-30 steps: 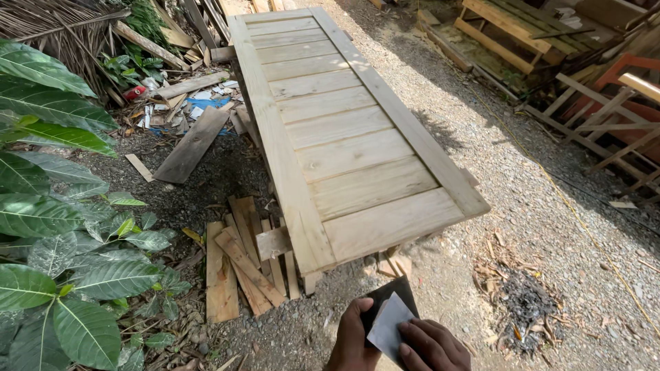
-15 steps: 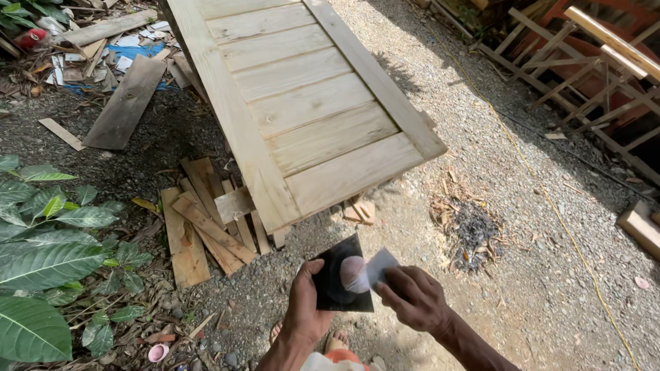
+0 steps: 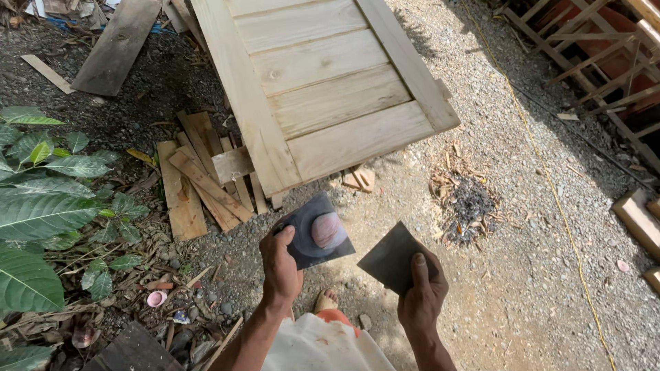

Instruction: The person scoops a pink putty-like substance from a container onto a sanding block and then sands a wooden door frame with it. The person moves around the door, applying the substance to different sections of the wood surface.

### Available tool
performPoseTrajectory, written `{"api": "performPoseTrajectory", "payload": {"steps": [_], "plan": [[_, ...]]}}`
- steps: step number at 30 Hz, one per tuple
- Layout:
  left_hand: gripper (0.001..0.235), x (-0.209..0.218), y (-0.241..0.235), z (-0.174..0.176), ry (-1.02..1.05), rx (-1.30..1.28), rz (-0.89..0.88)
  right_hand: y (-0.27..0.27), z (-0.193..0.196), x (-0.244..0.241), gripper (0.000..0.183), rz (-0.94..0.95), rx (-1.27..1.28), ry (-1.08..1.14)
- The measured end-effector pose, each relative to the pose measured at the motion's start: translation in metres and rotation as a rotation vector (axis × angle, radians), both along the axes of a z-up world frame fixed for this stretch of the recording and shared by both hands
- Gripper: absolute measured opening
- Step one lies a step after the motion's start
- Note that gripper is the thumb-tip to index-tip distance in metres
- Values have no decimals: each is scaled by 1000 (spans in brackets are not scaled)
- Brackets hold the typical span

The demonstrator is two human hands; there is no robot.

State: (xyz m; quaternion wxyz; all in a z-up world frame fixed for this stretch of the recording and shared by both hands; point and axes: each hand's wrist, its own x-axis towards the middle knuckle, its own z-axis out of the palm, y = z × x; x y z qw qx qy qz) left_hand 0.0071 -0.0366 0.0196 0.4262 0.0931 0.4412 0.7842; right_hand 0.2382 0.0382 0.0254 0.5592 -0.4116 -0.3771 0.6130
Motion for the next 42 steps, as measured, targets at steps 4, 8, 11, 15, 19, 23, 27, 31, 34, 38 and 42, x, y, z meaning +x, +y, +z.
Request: {"api": "performPoseTrajectory", "payload": {"steps": [4, 8, 11, 15, 19, 23, 27, 31, 34, 38, 42], "plan": [[48, 12, -7, 22, 371, 3, 9, -23, 25, -23, 48, 56, -220, -25], [44, 14, -7, 36, 643, 113, -28, -39, 35, -58, 48, 37, -276, 26], [42, 16, -9, 41, 800, 207, -54, -35, 42, -70, 45, 13, -272, 70], [42, 22, -13, 37, 872, 165, -188, -30, 52, -75, 42, -18, -273, 133], [40, 30, -28, 16, 916, 235, -234, -21, 58, -59, 37, -85, -85, 70], [34, 53, -27, -18, 61, 30, -297, -28, 66, -25, 31, -161, 659, -181], [26, 65, -1, -30, -648, -24, -264, -16, 79, -9, 24, 92, 1453, -769], [28, 59, 15, -16, -782, 22, -327, -3, 63, -11, 33, 213, 1656, -974], [33, 58, 13, -4, -735, -54, -341, 12, 46, 7, 37, 218, 1650, -1006], [32, 56, 16, 2, -800, -42, -312, 36, 36, 34, 45, 390, 1619, -1126], [31, 46, 20, 3, -668, 101, -291, 36, 47, 36, 46, 320, 1490, -1229]]}}
